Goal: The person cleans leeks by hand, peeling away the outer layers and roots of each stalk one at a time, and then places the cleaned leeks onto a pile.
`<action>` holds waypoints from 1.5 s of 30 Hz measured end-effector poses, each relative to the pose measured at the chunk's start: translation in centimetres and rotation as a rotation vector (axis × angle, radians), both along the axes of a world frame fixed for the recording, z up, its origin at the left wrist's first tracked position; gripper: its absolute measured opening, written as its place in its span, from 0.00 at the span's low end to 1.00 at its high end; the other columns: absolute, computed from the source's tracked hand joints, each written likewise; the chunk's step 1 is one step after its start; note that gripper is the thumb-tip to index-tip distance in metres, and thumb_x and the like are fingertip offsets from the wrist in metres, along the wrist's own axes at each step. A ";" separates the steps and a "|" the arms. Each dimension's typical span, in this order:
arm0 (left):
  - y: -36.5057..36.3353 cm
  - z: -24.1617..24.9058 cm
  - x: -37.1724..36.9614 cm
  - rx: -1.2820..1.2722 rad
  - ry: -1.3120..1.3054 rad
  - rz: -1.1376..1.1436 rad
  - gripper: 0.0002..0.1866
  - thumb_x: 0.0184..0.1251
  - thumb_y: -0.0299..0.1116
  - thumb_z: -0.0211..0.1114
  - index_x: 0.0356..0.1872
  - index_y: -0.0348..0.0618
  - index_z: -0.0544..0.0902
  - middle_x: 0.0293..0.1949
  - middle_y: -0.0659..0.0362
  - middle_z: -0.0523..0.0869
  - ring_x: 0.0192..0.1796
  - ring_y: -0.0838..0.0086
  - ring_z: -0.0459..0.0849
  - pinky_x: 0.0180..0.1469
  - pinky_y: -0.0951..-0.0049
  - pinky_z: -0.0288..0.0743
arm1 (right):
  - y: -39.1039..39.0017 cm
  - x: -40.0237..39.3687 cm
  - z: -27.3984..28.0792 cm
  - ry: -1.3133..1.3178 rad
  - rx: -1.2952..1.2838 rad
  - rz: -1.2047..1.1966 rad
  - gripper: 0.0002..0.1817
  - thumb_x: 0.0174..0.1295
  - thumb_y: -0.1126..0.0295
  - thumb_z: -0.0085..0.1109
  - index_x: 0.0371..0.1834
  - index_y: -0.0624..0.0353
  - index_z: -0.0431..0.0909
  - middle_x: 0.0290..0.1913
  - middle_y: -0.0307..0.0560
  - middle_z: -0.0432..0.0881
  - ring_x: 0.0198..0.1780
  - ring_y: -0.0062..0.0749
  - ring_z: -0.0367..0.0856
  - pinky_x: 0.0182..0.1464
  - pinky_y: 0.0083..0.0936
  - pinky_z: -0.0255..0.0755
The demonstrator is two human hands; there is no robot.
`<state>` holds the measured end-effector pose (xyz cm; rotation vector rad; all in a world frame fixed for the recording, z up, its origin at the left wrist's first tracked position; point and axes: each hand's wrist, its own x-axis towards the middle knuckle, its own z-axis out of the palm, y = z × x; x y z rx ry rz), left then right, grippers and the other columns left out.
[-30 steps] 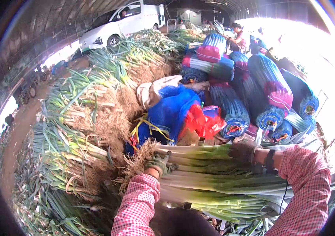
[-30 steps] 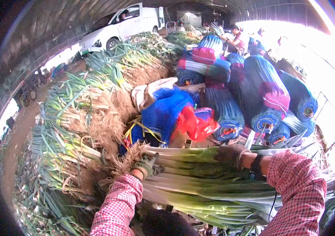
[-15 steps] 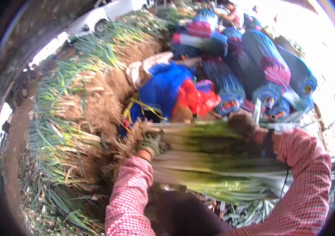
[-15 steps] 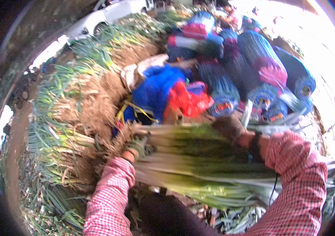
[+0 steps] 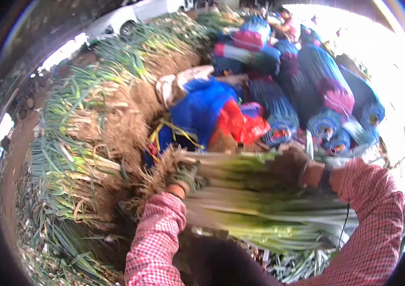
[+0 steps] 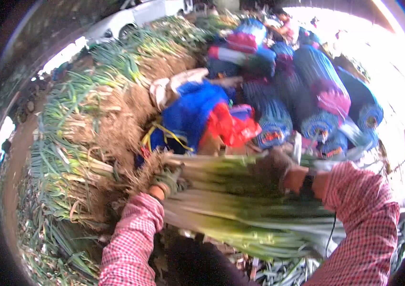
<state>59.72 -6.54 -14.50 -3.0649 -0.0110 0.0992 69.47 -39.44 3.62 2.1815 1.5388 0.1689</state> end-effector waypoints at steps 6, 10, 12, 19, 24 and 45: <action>-1.3 2.4 -0.2 -0.283 0.258 0.171 0.51 0.48 0.78 0.42 0.70 0.58 0.51 0.68 0.34 0.48 0.71 0.42 0.43 0.68 0.45 0.38 | -0.3 1.1 -0.8 0.037 -0.156 0.185 0.18 0.56 0.64 0.48 0.49 0.57 0.73 0.18 0.41 0.76 0.23 0.35 0.78 0.19 0.41 0.65; -1.2 1.5 0.0 -0.229 0.128 0.109 0.48 0.54 0.72 0.45 0.69 0.48 0.54 0.67 0.41 0.57 0.68 0.43 0.52 0.69 0.53 0.45 | -1.0 1.0 -2.8 0.152 -0.114 0.079 0.09 0.57 0.65 0.48 0.37 0.55 0.73 0.22 0.41 0.78 0.24 0.39 0.81 0.20 0.41 0.68; -1.4 2.9 0.3 -0.236 0.252 0.140 0.47 0.55 0.71 0.44 0.69 0.49 0.53 0.67 0.42 0.56 0.69 0.44 0.51 0.70 0.54 0.44 | -1.0 1.8 -3.1 0.087 -0.115 0.170 0.10 0.56 0.63 0.49 0.37 0.52 0.74 0.21 0.41 0.79 0.24 0.40 0.81 0.21 0.42 0.70; 0.3 -2.9 0.1 -1.015 -0.011 0.128 0.41 0.53 0.57 0.62 0.66 0.49 0.61 0.63 0.44 0.65 0.67 0.49 0.57 0.67 0.55 0.53 | 1.0 -0.7 -0.1 -0.017 -0.378 0.067 0.15 0.54 0.55 0.51 0.38 0.51 0.78 0.23 0.42 0.78 0.22 0.41 0.78 0.23 0.37 0.69; -0.9 9.4 -19.7 -0.772 -0.746 0.001 0.22 0.61 0.38 0.64 0.54 0.40 0.74 0.50 0.53 0.80 0.52 0.65 0.78 0.55 0.71 0.72 | -0.2 1.3 0.9 0.191 -0.228 0.237 0.21 0.53 0.54 0.53 0.46 0.53 0.76 0.31 0.50 0.80 0.33 0.45 0.80 0.37 0.37 0.75; 4.1 10.5 -63.3 -1.646 -1.761 1.365 0.17 0.65 0.37 0.56 0.52 0.43 0.73 0.47 0.56 0.78 0.49 0.68 0.77 0.51 0.67 0.74 | 28.5 -44.0 -17.9 0.636 -0.773 0.916 0.25 0.54 0.54 0.59 0.55 0.46 0.72 0.50 0.50 0.77 0.45 0.46 0.78 0.45 0.38 0.71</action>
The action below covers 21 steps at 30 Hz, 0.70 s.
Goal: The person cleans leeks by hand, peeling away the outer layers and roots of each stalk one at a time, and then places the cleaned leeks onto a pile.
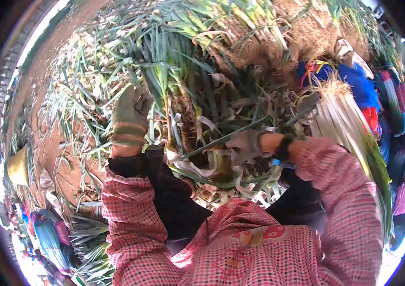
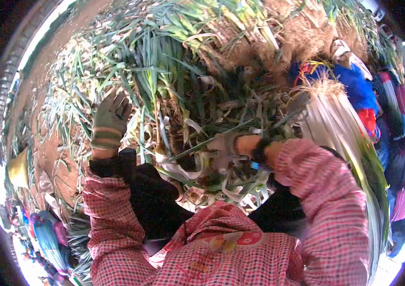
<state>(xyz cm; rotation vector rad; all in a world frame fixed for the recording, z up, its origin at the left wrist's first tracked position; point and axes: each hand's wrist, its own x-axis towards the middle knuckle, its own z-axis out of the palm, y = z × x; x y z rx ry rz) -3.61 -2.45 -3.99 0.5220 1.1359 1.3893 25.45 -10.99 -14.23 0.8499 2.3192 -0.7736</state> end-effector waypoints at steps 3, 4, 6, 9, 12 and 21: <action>0.1 1.0 -0.2 0.152 -0.020 -0.014 0.19 0.66 0.37 0.55 0.54 0.41 0.71 0.48 0.56 0.77 0.51 0.67 0.76 0.53 0.67 0.72 | 3.6 -4.4 -4.9 0.195 -0.012 -0.338 0.42 0.44 0.41 0.61 0.64 0.44 0.64 0.64 0.51 0.63 0.64 0.51 0.62 0.63 0.42 0.59; 0.0 1.9 0.3 0.169 0.024 0.019 0.22 0.66 0.38 0.55 0.57 0.38 0.69 0.51 0.55 0.76 0.53 0.66 0.75 0.55 0.67 0.71 | 4.3 -6.0 -5.4 0.165 0.137 -0.335 0.43 0.44 0.40 0.60 0.65 0.42 0.61 0.67 0.49 0.59 0.66 0.49 0.58 0.65 0.45 0.54; 0.0 2.1 0.5 0.173 0.058 0.015 0.22 0.66 0.38 0.56 0.58 0.37 0.68 0.53 0.54 0.75 0.54 0.66 0.74 0.57 0.67 0.70 | 7.1 -9.5 -5.8 -0.011 0.212 -0.267 0.43 0.47 0.38 0.56 0.68 0.38 0.57 0.71 0.43 0.50 0.72 0.44 0.46 0.68 0.53 0.41; -0.2 2.2 0.1 0.138 0.073 0.025 0.24 0.66 0.38 0.56 0.59 0.35 0.67 0.56 0.50 0.73 0.58 0.64 0.72 0.60 0.65 0.68 | 9.1 -12.4 -10.3 -0.104 0.247 -0.267 0.41 0.50 0.40 0.55 0.68 0.37 0.56 0.71 0.43 0.51 0.72 0.44 0.44 0.68 0.54 0.42; -0.5 2.4 -0.6 0.050 0.080 0.040 0.23 0.66 0.36 0.55 0.57 0.32 0.68 0.52 0.48 0.76 0.55 0.64 0.76 0.60 0.65 0.69 | 7.6 -9.9 -14.9 -0.052 0.294 -0.180 0.33 0.50 0.43 0.53 0.62 0.37 0.66 0.64 0.44 0.61 0.68 0.45 0.54 0.63 0.55 0.48; -1.8 2.3 -2.4 0.039 -0.027 -0.037 0.20 0.68 0.36 0.54 0.56 0.36 0.70 0.49 0.51 0.80 0.52 0.69 0.79 0.54 0.69 0.73 | -4.6 1.9 -29.0 0.342 0.291 -0.338 0.17 0.56 0.53 0.49 0.41 0.48 0.80 0.47 0.48 0.78 0.50 0.43 0.74 0.53 0.43 0.63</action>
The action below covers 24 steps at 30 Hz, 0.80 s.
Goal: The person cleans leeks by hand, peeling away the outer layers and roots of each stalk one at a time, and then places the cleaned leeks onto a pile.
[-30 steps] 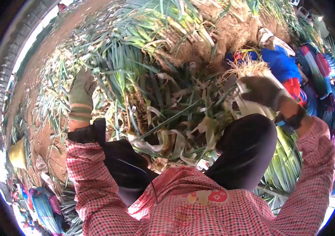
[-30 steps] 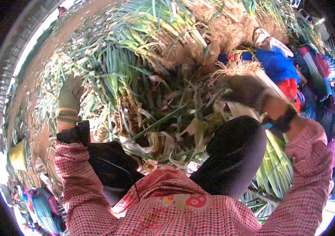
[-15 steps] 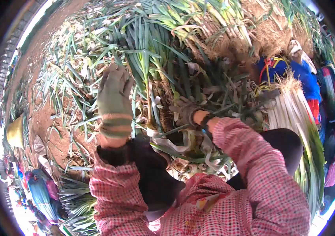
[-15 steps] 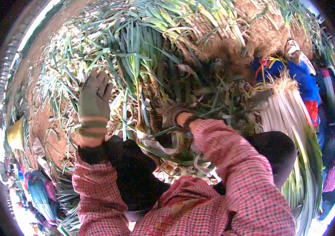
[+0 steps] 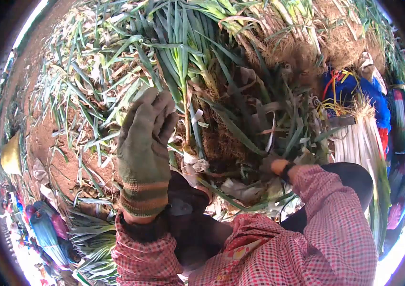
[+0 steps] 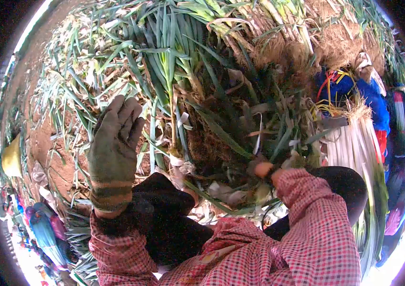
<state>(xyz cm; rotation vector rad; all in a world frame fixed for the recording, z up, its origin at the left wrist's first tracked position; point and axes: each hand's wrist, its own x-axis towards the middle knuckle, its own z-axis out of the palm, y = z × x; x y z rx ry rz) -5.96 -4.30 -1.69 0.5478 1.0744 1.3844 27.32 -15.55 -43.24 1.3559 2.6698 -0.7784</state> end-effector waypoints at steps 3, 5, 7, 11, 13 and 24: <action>-0.1 0.2 0.2 -0.046 -0.040 -0.053 0.21 0.67 0.38 0.54 0.55 0.36 0.70 0.48 0.51 0.80 0.52 0.69 0.79 0.55 0.69 0.72 | 6.7 -5.3 5.2 -0.210 -0.135 0.140 0.15 0.55 0.57 0.52 0.36 0.53 0.82 0.41 0.49 0.82 0.42 0.43 0.79 0.46 0.37 0.72; -0.2 0.2 0.4 -0.040 -0.030 -0.055 0.22 0.67 0.39 0.54 0.56 0.34 0.70 0.50 0.50 0.79 0.53 0.68 0.78 0.56 0.69 0.72 | 13.5 -11.7 11.7 -0.272 -0.069 -0.160 0.15 0.53 0.57 0.55 0.38 0.53 0.81 0.41 0.49 0.82 0.42 0.45 0.80 0.45 0.38 0.74; -0.1 0.2 0.8 -0.040 -0.034 -0.057 0.23 0.67 0.39 0.54 0.57 0.32 0.69 0.51 0.50 0.77 0.54 0.69 0.77 0.57 0.69 0.71 | 17.5 -14.7 12.3 0.053 0.202 -0.838 0.21 0.51 0.56 0.59 0.46 0.53 0.76 0.44 0.50 0.81 0.48 0.46 0.79 0.47 0.41 0.73; -0.2 0.5 1.8 -0.106 0.000 -0.046 0.22 0.69 0.39 0.52 0.57 0.33 0.69 0.50 0.51 0.79 0.53 0.69 0.78 0.54 0.71 0.73 | 20.9 -16.8 13.7 -0.122 -0.200 -0.945 0.36 0.41 0.51 0.69 0.55 0.53 0.68 0.50 0.58 0.76 0.52 0.53 0.75 0.51 0.42 0.71; -0.1 0.4 2.2 -0.094 0.017 -0.055 0.22 0.69 0.39 0.52 0.57 0.34 0.69 0.50 0.51 0.79 0.53 0.69 0.78 0.54 0.70 0.73 | 20.5 -17.1 13.6 -0.072 -0.175 -0.919 0.37 0.40 0.52 0.70 0.54 0.54 0.68 0.52 0.59 0.75 0.53 0.53 0.75 0.52 0.41 0.71; 1.7 -0.7 2.8 0.064 -0.074 -0.092 0.21 0.66 0.39 0.57 0.55 0.35 0.71 0.50 0.53 0.79 0.52 0.68 0.78 0.55 0.69 0.71 | 9.7 -7.6 22.0 0.434 -0.357 -0.206 0.15 0.54 0.63 0.61 0.42 0.59 0.79 0.30 0.44 0.81 0.35 0.28 0.80 0.37 0.23 0.72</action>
